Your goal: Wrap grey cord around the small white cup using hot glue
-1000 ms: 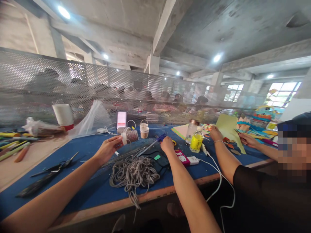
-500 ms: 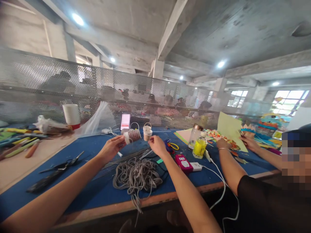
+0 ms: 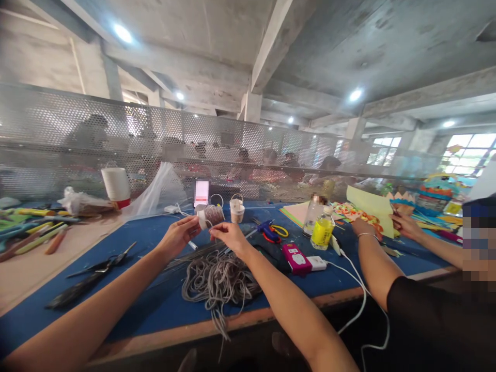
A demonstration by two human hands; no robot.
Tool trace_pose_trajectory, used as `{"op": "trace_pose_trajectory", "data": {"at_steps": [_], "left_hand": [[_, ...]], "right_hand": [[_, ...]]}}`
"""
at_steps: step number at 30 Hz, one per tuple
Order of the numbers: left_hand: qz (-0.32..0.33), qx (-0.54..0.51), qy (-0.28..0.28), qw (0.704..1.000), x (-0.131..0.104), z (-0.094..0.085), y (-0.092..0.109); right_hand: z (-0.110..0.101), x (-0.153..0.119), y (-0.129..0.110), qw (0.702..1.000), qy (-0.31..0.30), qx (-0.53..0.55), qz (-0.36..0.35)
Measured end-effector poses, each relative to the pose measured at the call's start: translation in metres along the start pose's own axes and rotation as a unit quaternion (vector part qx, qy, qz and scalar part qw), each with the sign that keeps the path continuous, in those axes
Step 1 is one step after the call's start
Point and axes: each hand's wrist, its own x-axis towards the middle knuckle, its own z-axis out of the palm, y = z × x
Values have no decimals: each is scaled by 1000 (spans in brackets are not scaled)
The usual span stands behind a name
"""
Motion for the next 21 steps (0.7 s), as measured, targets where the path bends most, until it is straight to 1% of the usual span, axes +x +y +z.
{"op": "trace_pose_trajectory", "data": {"at_steps": [3,5,8,10,12,13,15,18,21], "left_hand": [[-4,13,5,1000,0,1,-1],[-7,22,1,1000,0,1,-3],[-5,36,-18,999,0,1,-6],[-2,49,-30,998,-1,3,-7],[2,62,-46,997,-3,5,-6],[0,70,-63,996,-5,6,-6],[-2,80,-77,994,-8,9,-4],[-5,94,-89,992,-13,13,-1],[-8,106,-91,990,-15,14,0]], "right_hand": [[-5,-1,-2,996,37,-64,-47],[-6,-2,-3,983,75,-134,-96],[-6,-4,-5,942,131,-248,-184],[-6,-5,-6,917,154,-298,-216],[-7,-6,-8,903,164,-327,-226],[-8,-6,-8,899,167,-337,-226],[-9,-5,-9,893,176,-350,-223],[-12,-4,-9,885,195,-362,-217],[-14,-3,-9,882,200,-365,-220]]}}
